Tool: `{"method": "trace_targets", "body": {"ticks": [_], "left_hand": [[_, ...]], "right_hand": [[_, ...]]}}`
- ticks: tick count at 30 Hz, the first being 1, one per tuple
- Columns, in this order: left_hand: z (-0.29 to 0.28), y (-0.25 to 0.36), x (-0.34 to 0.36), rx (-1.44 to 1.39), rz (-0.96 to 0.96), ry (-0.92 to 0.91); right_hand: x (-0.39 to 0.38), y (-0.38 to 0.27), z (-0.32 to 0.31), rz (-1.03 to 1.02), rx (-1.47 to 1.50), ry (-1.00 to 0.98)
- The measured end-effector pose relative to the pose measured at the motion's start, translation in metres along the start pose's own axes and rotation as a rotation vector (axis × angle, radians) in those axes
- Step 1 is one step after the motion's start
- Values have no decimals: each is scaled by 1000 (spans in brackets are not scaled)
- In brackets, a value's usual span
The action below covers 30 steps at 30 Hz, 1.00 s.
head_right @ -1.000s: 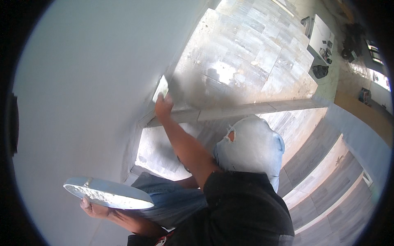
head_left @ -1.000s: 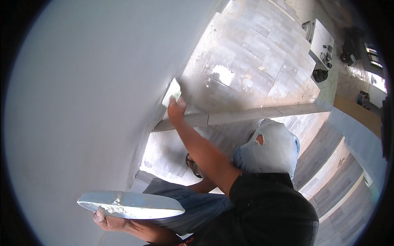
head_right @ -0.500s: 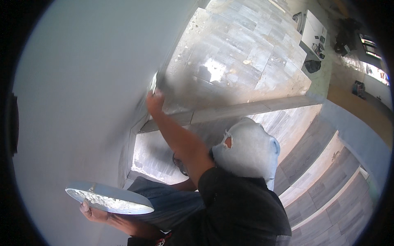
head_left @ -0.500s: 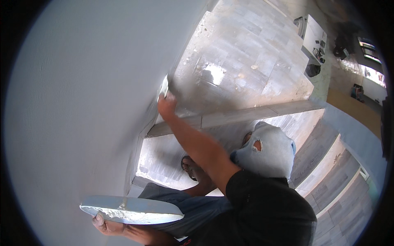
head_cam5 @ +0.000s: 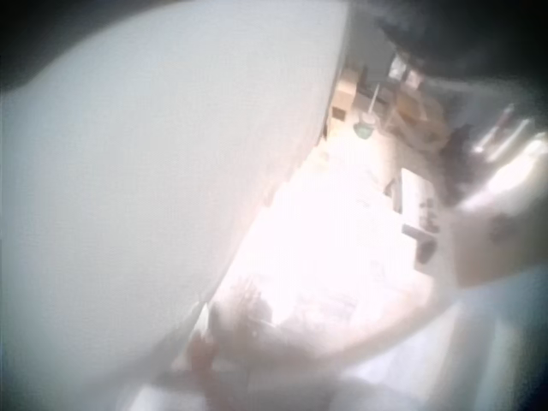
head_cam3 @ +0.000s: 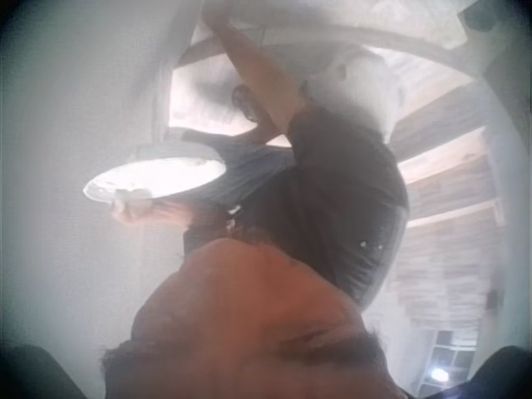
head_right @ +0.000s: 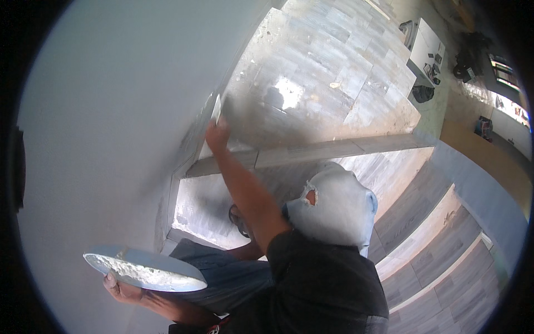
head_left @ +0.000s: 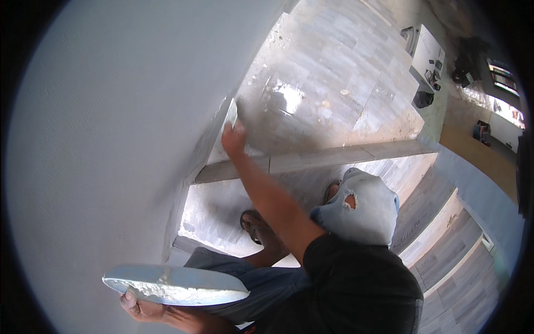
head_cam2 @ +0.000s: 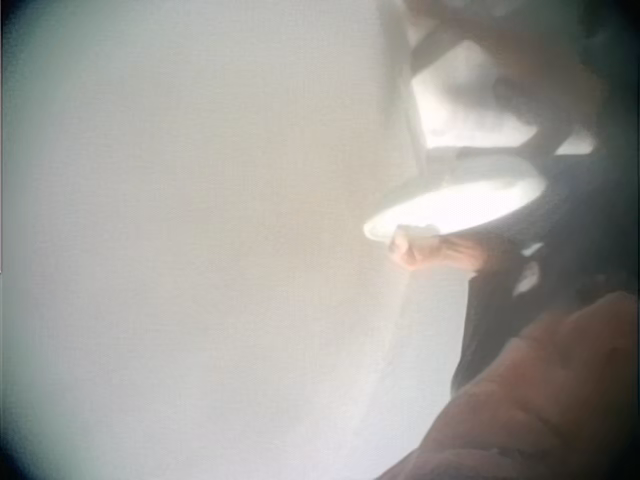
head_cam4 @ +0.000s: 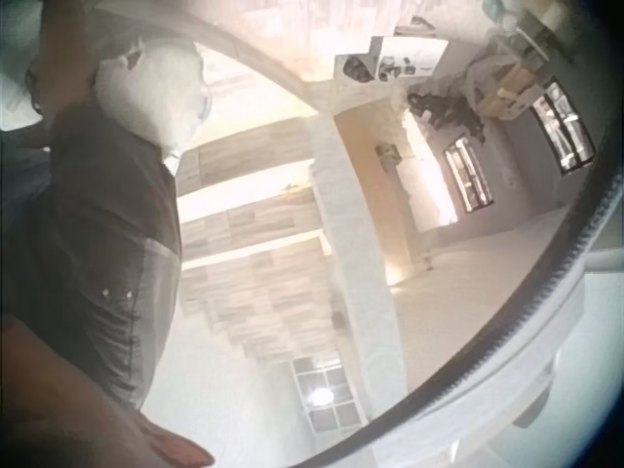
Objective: The person applies plaster to a wall along a staircase using a spatula and a small bowl of compound mixture.
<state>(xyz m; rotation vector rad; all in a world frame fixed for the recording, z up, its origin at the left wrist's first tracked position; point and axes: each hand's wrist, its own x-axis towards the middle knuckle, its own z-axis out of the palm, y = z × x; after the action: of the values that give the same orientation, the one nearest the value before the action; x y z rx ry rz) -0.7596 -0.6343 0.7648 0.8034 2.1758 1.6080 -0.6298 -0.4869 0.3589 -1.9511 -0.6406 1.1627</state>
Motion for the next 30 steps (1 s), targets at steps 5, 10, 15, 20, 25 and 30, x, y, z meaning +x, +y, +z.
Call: {"method": "trace_targets", "body": {"ticks": [5,10,15,20,25,30], "left_hand": [[9,5,-3,33,67,-153],[6,6,-4,141,111,-47],[6,2,-7,-13,89,-108],[5,4,-3,53,178,-95],[8,12,-7,-75,35,-184],[3,11,-3,-80,29,-204]], "right_hand": [[20,7,23,-174,-131,47],[21,9,4,-187,-250,98],[10,-4,10,-193,-155,3],[21,49,1,-240,-238,28],[71,41,17,-141,-125,40],[85,16,10,330,320,4]]}}
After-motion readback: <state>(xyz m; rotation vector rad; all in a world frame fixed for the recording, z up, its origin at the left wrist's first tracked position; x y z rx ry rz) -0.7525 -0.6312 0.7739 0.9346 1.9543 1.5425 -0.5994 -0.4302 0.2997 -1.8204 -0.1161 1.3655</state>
